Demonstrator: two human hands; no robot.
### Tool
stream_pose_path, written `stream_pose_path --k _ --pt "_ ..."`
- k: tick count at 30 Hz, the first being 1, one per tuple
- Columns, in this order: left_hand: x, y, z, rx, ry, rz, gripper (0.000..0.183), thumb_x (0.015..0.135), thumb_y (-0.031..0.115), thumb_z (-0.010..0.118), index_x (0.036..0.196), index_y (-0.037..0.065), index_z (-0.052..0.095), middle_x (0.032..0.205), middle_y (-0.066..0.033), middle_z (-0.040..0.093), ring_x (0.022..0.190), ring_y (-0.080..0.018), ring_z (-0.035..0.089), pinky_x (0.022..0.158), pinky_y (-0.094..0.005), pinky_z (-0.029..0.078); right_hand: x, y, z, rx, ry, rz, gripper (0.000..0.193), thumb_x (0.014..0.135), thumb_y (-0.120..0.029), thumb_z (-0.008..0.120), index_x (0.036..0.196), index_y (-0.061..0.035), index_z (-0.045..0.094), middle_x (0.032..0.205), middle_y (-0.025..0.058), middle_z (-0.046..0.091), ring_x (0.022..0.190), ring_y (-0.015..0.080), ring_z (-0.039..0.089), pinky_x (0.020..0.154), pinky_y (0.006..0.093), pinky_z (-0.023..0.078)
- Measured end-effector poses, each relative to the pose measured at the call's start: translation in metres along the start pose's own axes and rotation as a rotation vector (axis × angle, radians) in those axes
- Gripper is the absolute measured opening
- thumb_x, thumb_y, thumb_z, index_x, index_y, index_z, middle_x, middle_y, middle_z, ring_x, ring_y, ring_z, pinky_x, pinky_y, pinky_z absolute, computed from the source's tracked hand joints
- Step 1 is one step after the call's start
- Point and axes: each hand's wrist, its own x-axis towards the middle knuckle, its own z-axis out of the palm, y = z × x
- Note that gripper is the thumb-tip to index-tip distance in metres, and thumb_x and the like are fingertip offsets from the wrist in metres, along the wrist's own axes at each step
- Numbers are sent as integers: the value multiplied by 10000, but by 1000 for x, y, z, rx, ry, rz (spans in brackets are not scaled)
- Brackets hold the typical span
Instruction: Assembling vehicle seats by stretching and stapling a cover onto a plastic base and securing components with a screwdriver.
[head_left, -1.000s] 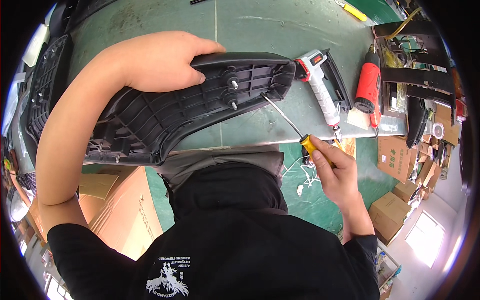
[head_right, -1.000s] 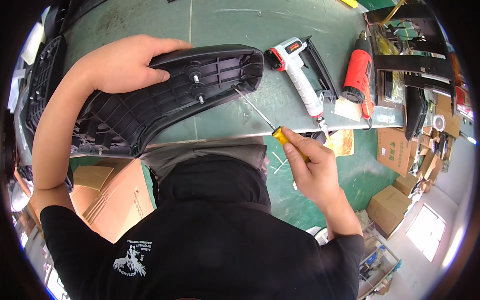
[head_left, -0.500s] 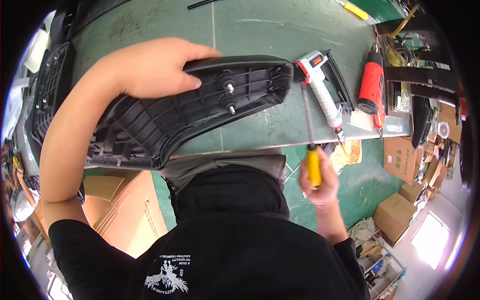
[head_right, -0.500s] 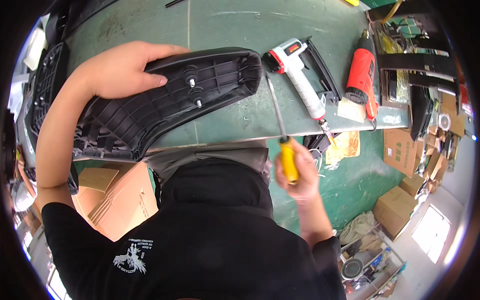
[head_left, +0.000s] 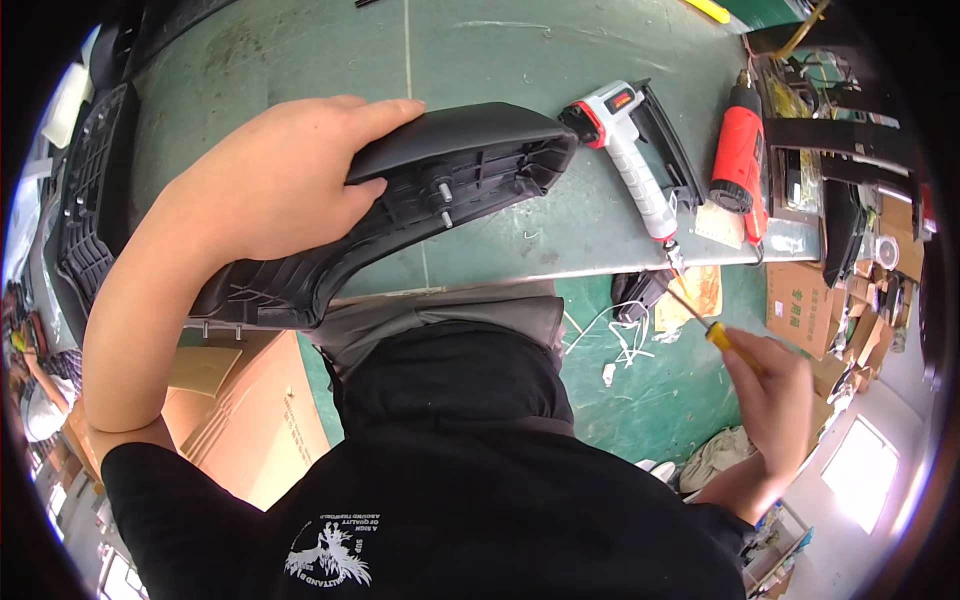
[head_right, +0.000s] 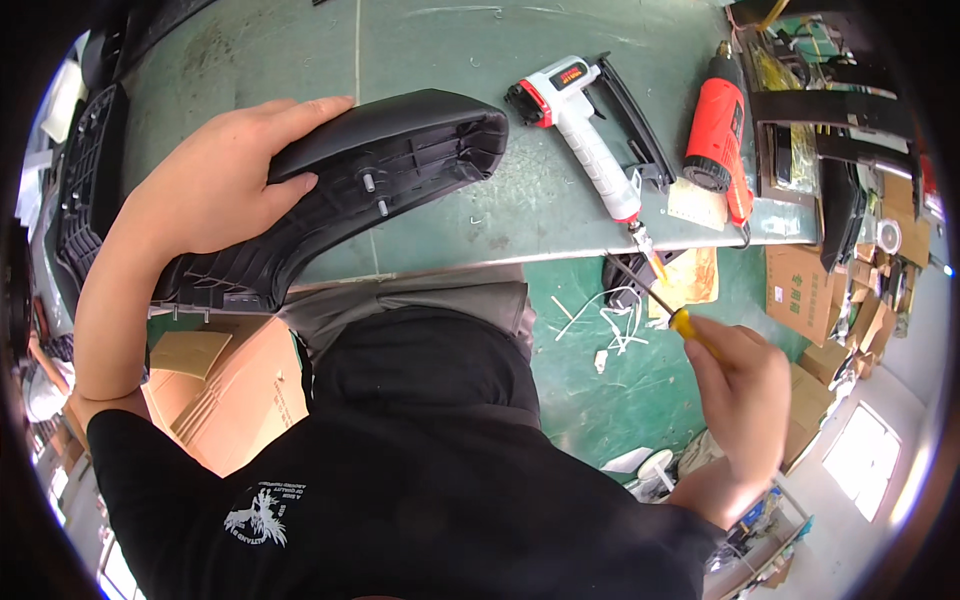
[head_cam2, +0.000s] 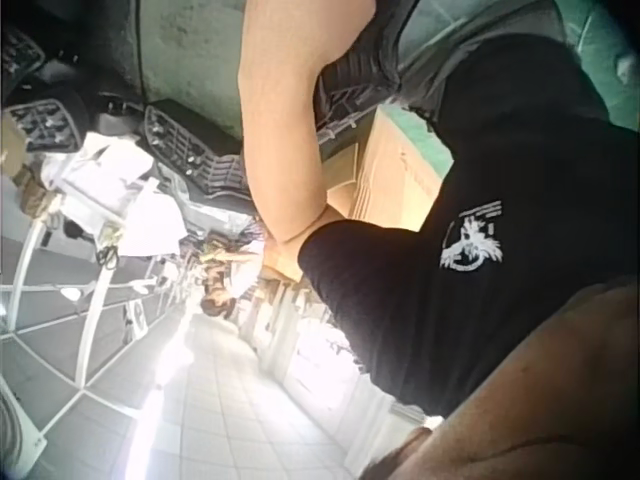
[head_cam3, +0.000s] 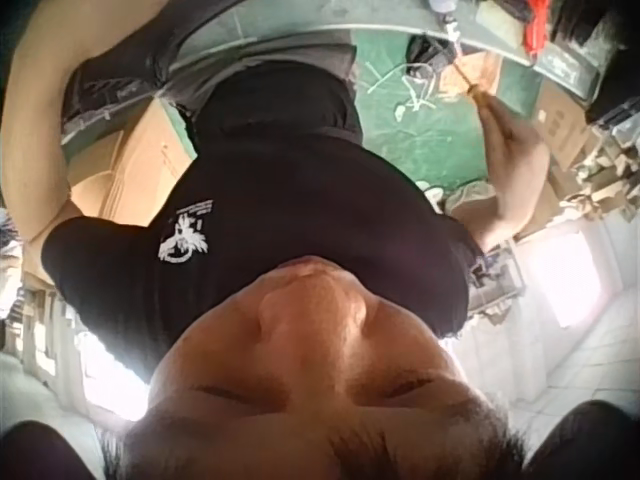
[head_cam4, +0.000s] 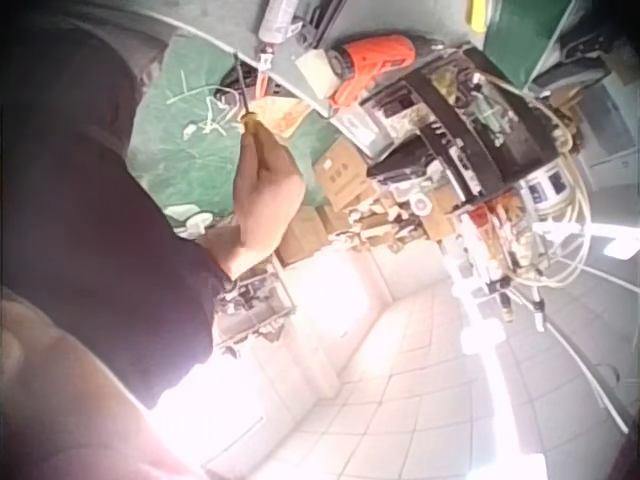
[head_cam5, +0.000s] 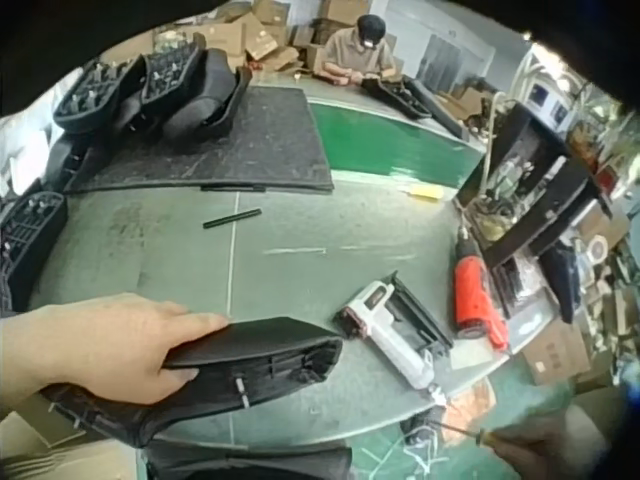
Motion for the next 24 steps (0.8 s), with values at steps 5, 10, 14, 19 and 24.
stream_pose_path --k 5,10,14,19,24 --pt "-1 -11 0 -27 -10 36 657 896 41 730 1534 59 577 1354 -228 704 1233 -432 665 1067 -459 539 19 -28 12 276 81 -326 318 899 47 795 1216 64 771 965 188 751 768 267 723 698 327 548" --pt "9 -5 -4 -81 -4 39 575 901 87 734 1464 28 630 1304 -235 732 1200 -441 683 1059 -460 552 49 -19 62 171 186 -462 315 907 16 807 1221 23 787 946 155 744 750 253 718 659 337 561" --pt "11 -16 2 -73 60 80 572 895 76 725 1459 34 641 1287 -237 742 1183 -435 698 1051 -450 557 63 -21 73 25 219 -546 340 930 10 802 1269 9 776 993 147 739 751 251 701 671 345 553" --pt "23 -26 -10 -228 -101 11 576 898 58 689 1473 42 646 1233 -190 775 1123 -338 744 1035 -385 563 58 -49 66 -154 222 -548 374 923 -8 814 1295 -19 772 988 137 718 756 286 698 657 378 555" --pt "41 -47 -19 -353 -209 4 573 901 59 690 1473 38 656 1263 -174 778 1128 -286 746 1046 -364 556 48 -78 60 -298 198 -502 392 927 -7 808 1315 -33 762 998 131 691 756 290 693 647 393 553"
